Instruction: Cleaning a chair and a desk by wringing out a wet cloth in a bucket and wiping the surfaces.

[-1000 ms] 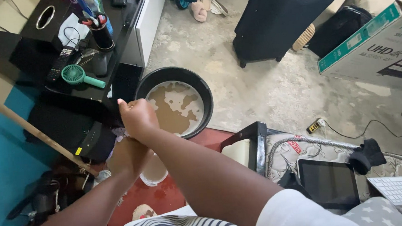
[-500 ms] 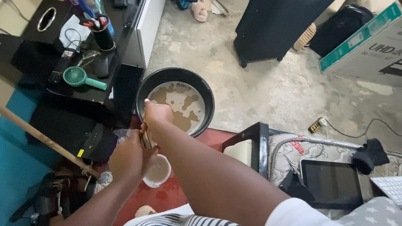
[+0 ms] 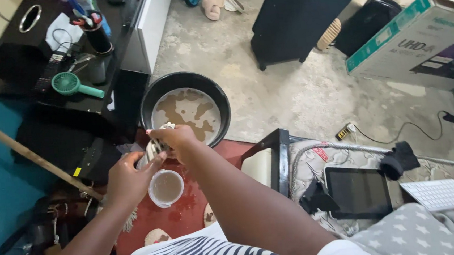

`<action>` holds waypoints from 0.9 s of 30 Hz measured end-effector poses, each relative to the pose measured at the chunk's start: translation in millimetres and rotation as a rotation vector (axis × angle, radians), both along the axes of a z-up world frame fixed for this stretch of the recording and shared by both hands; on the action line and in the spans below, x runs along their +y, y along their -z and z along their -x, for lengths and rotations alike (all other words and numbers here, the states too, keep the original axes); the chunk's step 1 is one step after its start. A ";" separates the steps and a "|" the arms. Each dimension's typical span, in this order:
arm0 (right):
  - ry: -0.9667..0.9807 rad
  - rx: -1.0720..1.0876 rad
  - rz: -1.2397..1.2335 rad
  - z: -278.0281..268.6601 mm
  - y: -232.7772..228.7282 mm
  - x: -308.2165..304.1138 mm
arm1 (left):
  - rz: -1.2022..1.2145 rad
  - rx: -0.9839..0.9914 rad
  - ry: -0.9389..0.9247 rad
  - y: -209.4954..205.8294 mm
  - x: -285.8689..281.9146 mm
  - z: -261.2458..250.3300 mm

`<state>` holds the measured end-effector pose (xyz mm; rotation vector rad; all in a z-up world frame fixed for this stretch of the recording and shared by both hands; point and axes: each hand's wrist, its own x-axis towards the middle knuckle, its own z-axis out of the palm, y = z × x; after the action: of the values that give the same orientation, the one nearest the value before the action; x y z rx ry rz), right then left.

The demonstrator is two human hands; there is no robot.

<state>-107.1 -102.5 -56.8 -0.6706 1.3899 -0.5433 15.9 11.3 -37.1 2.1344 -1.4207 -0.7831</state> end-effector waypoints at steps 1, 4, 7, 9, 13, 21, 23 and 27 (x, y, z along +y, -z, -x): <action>0.009 0.001 0.000 4.2 -8.5 3.4 | 0.000 0.001 0.009 -4.8 2.2 3.8; 0.075 -0.008 0.058 18.0 -25.8 10.8 | -0.177 0.318 -0.098 -14.5 7.5 15.7; 0.102 -0.168 -0.009 27.8 -18.6 15.1 | -0.265 0.750 -0.347 -22.1 12.6 17.2; 0.092 -0.482 0.088 34.7 0.1 7.6 | -0.311 1.044 -0.424 -27.6 11.4 15.9; 0.011 -0.578 0.094 44.2 -21.6 19.3 | -0.325 0.922 -0.302 -36.6 10.7 14.4; -0.239 -0.288 0.206 46.8 -70.4 32.5 | -0.044 0.935 -0.385 -41.2 2.0 11.7; -0.237 -0.290 0.226 49.1 -38.3 25.9 | 0.073 0.987 -0.323 -26.1 -2.4 3.3; -0.127 -0.509 0.162 73.7 15.2 36.9 | 0.230 1.015 -0.438 -30.6 -8.4 -4.6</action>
<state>-180.8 -65.6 -72.0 -0.6867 0.8284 -0.6751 20.5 2.9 -6.5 1.4008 -0.4577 -1.1880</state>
